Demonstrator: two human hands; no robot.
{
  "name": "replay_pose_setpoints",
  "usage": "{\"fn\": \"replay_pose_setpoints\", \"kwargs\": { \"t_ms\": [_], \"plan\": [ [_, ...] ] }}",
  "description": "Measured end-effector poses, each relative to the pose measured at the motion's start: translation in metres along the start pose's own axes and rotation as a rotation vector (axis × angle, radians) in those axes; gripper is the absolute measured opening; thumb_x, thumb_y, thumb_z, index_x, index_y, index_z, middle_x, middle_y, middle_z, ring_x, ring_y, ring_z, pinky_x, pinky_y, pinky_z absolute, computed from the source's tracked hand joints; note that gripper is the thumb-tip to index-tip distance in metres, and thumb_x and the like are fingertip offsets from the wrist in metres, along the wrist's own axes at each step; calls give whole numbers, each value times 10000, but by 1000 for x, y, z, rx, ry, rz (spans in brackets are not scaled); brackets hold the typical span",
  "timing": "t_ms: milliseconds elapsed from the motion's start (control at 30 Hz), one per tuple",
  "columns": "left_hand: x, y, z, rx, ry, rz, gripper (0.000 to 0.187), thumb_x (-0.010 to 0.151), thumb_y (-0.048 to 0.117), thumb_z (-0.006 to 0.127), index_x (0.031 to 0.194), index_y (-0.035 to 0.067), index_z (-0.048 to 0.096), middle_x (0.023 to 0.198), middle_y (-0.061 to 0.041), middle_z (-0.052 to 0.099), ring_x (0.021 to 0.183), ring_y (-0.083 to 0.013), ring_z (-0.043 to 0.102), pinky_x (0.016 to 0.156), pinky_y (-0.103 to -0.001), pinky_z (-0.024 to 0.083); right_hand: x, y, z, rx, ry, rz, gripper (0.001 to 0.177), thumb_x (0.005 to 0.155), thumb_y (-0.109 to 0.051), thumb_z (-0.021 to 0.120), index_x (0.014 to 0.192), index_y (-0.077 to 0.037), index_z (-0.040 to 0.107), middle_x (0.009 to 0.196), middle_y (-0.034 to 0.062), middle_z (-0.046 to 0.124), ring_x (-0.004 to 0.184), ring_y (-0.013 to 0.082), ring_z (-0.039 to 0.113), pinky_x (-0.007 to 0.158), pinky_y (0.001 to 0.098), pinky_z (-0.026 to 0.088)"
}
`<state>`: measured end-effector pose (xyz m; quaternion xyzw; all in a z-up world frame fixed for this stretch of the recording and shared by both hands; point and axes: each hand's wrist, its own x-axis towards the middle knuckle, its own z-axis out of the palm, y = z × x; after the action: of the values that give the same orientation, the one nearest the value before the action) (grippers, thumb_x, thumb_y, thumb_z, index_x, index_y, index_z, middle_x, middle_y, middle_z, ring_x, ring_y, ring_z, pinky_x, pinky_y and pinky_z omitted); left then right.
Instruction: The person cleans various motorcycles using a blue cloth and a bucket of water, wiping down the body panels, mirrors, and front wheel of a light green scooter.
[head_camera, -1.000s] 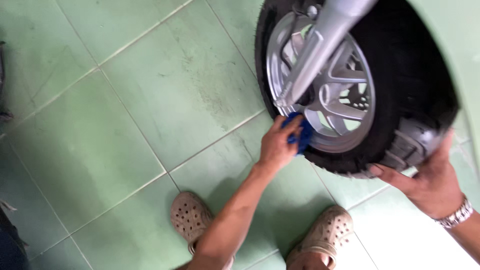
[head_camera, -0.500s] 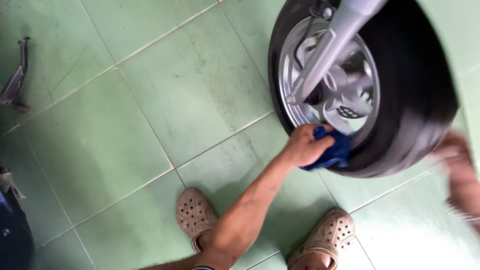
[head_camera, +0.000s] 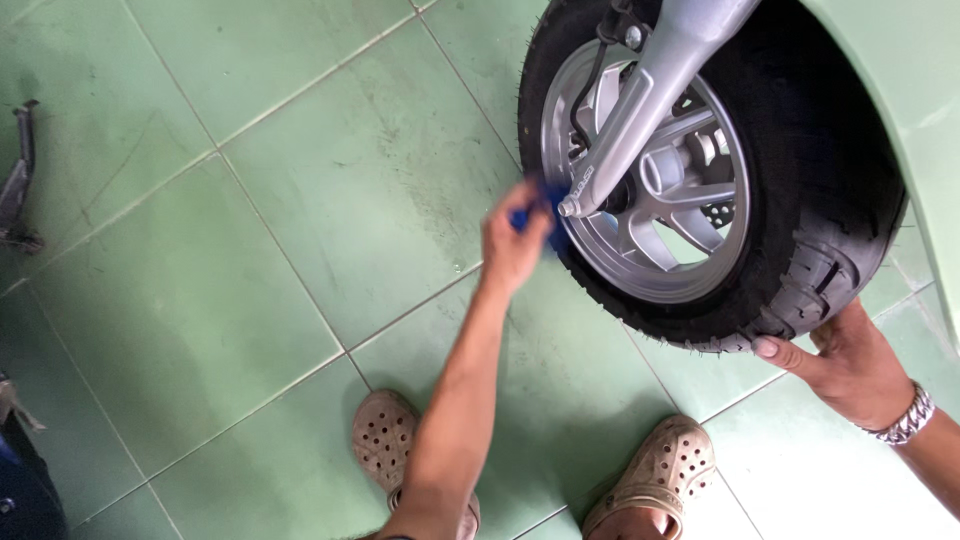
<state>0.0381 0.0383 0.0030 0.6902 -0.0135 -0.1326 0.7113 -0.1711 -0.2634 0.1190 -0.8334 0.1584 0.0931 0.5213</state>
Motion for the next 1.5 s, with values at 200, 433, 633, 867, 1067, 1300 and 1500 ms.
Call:
{"fn": "replay_pose_setpoints", "kwargs": {
  "t_ms": [200,433,633,867,1067,1300,1500],
  "plan": [
    [25,-19,32,522,118,544,639,923,109,653,1534,60,471,1348,-300,535,1200,-494,574,1051,-496,492,-1,0,-2,-21,-28,-18,946,716,-112,772,1538,-45,310,1474,130,551,1381,203,507,1146,391,406],
    [-40,-41,40,475,-90,183,262,924,297,683,1069,91,757,1029,-184,766,953,-386,739,909,-466,583,1,5,0,57,-35,-71,955,732,-145,770,1555,-39,297,1467,130,551,1347,208,528,1130,401,423],
    [-36,-15,37,649,-30,621,360,937,234,684,1268,98,723,1099,-196,669,1005,-363,626,885,-462,523,-1,12,-1,28,-37,-35,923,739,-137,770,1544,-45,329,1393,134,609,1307,212,568,1104,403,459],
    [-14,-1,54,857,-194,298,262,828,267,740,1073,178,771,838,-135,729,811,-356,692,730,-466,514,-4,25,1,83,-35,-77,947,755,-197,782,1559,4,324,1477,149,559,1348,233,534,1149,405,416],
    [-5,-18,-6,-192,-268,-37,123,926,151,713,942,47,776,878,-126,704,788,-382,679,777,-401,516,2,29,-2,82,-57,-59,982,712,-227,802,1539,29,338,1446,156,581,1351,245,537,1123,409,426],
    [-25,8,23,618,21,92,347,874,238,708,1200,120,726,1111,-176,733,968,-357,702,840,-421,555,4,6,6,-424,-62,-79,781,602,-339,894,1258,4,643,1181,121,747,1102,209,681,993,366,510],
    [1,26,-1,456,134,485,450,970,141,694,1407,232,640,1319,-133,671,1135,-328,696,975,-398,592,3,-6,12,-688,-106,271,657,672,-378,970,1219,-78,762,1058,53,772,751,253,677,669,390,584]
  ]
}}
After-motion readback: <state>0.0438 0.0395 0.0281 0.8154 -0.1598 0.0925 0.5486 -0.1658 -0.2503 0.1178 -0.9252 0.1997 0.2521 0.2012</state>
